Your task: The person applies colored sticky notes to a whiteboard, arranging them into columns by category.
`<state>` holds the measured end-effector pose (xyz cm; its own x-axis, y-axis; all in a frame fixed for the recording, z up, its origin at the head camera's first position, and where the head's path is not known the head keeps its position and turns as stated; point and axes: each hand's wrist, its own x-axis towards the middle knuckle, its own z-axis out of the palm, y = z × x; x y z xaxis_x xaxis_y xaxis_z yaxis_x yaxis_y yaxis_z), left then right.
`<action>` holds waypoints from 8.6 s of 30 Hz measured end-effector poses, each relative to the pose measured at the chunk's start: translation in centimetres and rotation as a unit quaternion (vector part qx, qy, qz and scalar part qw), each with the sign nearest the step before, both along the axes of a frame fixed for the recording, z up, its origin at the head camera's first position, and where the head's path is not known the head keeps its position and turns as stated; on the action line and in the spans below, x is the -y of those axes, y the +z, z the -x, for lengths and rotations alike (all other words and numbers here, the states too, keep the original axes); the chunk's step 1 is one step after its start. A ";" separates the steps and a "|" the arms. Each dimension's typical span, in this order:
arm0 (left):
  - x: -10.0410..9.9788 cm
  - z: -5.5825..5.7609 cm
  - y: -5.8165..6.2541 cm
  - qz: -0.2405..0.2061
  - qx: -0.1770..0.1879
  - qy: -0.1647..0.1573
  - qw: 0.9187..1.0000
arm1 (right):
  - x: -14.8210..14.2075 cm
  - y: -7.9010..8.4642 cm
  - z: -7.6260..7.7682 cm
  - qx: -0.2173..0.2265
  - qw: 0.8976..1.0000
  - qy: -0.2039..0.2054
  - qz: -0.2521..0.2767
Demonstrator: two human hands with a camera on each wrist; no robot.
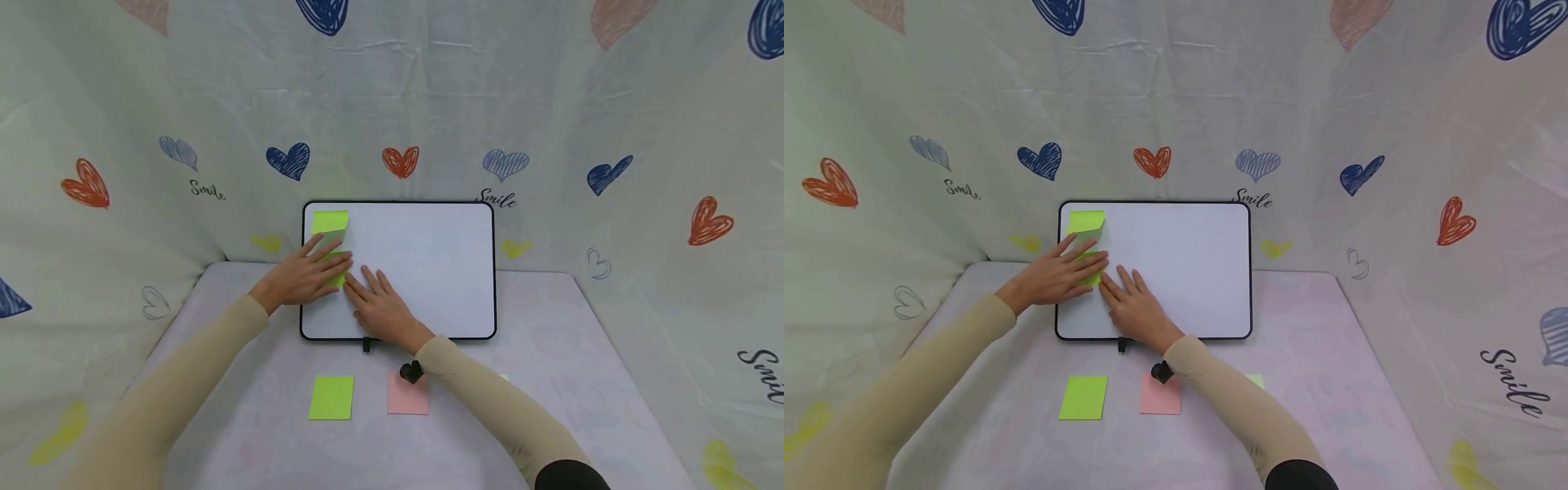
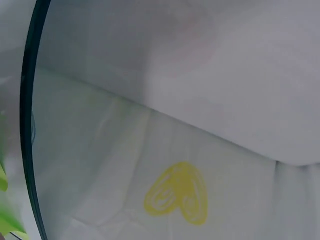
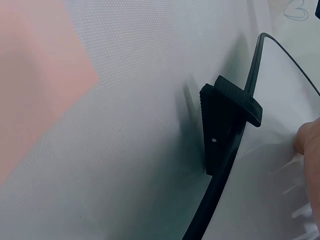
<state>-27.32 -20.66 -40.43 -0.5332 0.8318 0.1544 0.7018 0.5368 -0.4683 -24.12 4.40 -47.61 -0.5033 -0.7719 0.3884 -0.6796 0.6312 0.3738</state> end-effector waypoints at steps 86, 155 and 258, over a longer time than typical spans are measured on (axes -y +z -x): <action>4.5 -2.5 -2.0 -0.095 0.120 0.144 0.978 | 0.3 -0.3 -0.5 0.036 0.999 -0.025 -0.003; -3.6 -15.5 -8.0 -0.438 0.082 0.227 0.866 | -2.6 -0.7 -11.6 0.312 0.891 -0.034 0.328; 0.0 -23.6 -9.5 -0.300 0.170 0.153 0.926 | 1.9 -3.6 -11.8 0.286 0.931 0.002 0.229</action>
